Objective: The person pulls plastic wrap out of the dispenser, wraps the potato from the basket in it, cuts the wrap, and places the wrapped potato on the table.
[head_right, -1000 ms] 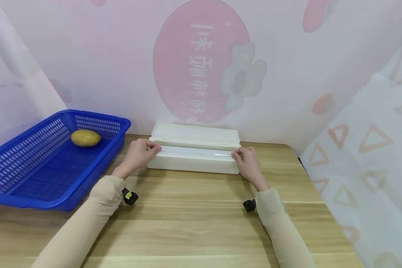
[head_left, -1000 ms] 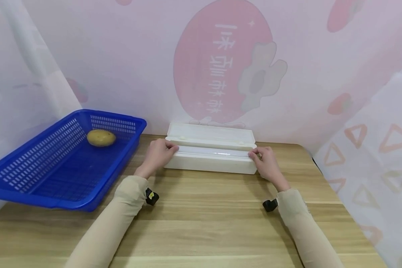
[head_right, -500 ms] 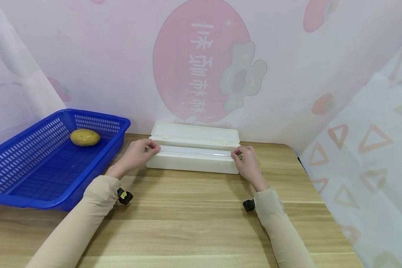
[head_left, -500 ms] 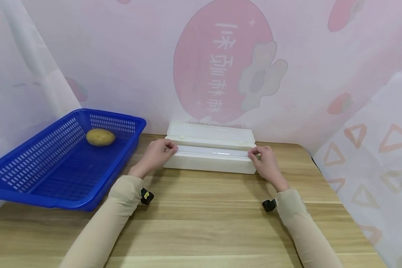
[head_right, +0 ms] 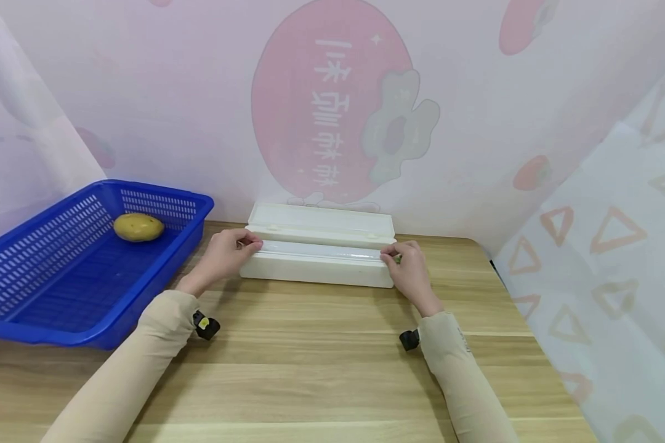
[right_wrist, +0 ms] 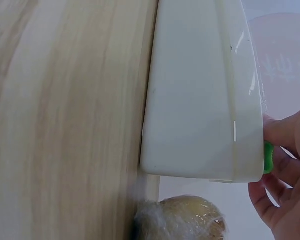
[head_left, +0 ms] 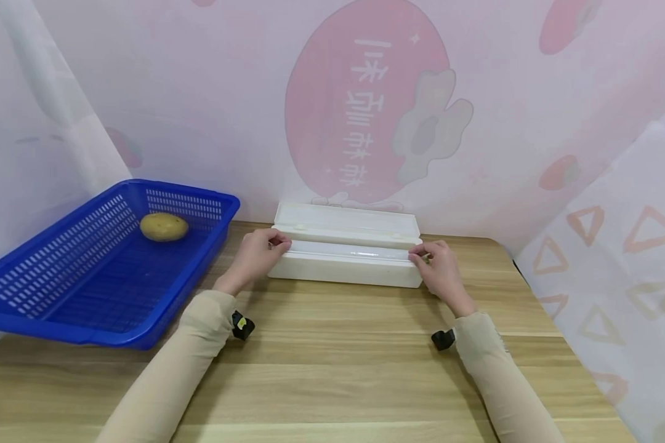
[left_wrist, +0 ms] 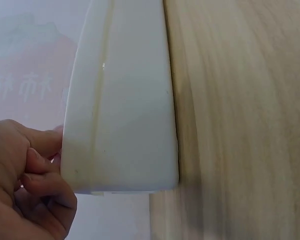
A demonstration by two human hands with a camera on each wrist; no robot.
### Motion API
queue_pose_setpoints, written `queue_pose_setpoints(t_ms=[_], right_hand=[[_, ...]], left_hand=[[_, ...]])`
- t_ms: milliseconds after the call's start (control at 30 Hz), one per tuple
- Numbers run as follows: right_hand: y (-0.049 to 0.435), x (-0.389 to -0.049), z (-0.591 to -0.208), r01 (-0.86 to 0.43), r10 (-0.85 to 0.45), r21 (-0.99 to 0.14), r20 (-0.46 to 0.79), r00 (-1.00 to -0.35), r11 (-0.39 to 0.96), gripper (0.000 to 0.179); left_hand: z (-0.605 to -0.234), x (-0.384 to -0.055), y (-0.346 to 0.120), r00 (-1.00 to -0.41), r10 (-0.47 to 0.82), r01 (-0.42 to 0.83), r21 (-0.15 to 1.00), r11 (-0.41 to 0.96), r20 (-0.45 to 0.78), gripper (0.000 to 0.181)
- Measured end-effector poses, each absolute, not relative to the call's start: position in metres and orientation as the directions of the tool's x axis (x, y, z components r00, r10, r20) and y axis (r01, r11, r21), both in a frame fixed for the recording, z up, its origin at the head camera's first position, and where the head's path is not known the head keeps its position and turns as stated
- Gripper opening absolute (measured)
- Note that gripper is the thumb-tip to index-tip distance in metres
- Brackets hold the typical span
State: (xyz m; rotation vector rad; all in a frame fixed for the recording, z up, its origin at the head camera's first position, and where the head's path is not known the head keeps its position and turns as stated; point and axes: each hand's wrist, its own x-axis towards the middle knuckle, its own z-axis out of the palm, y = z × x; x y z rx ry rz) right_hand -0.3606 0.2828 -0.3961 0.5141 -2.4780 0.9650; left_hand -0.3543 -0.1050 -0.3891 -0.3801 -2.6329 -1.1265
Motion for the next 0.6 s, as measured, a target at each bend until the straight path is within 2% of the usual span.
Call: queue_pose_setpoints(t_ms=[367, 600], right_hand=[[0.286, -0.363, -0.397, -0.482, -0.173, -0.594, 0.501, -0.848, 0.643, 0.009], [0.290, -0.373, -0.388, -0.478, -0.204, -0.636, 0.456, -0.866, 0.606, 0.010]], left_hand=[[-0.387, -0.356, -0.110, -0.942, 0.156, 0.329, 0.718, 0.614, 0.298, 0.014], [-0.385, -0.362, -0.110, -0.910, 0.164, 0.393, 0.670, 0.630, 0.380, 0.013]])
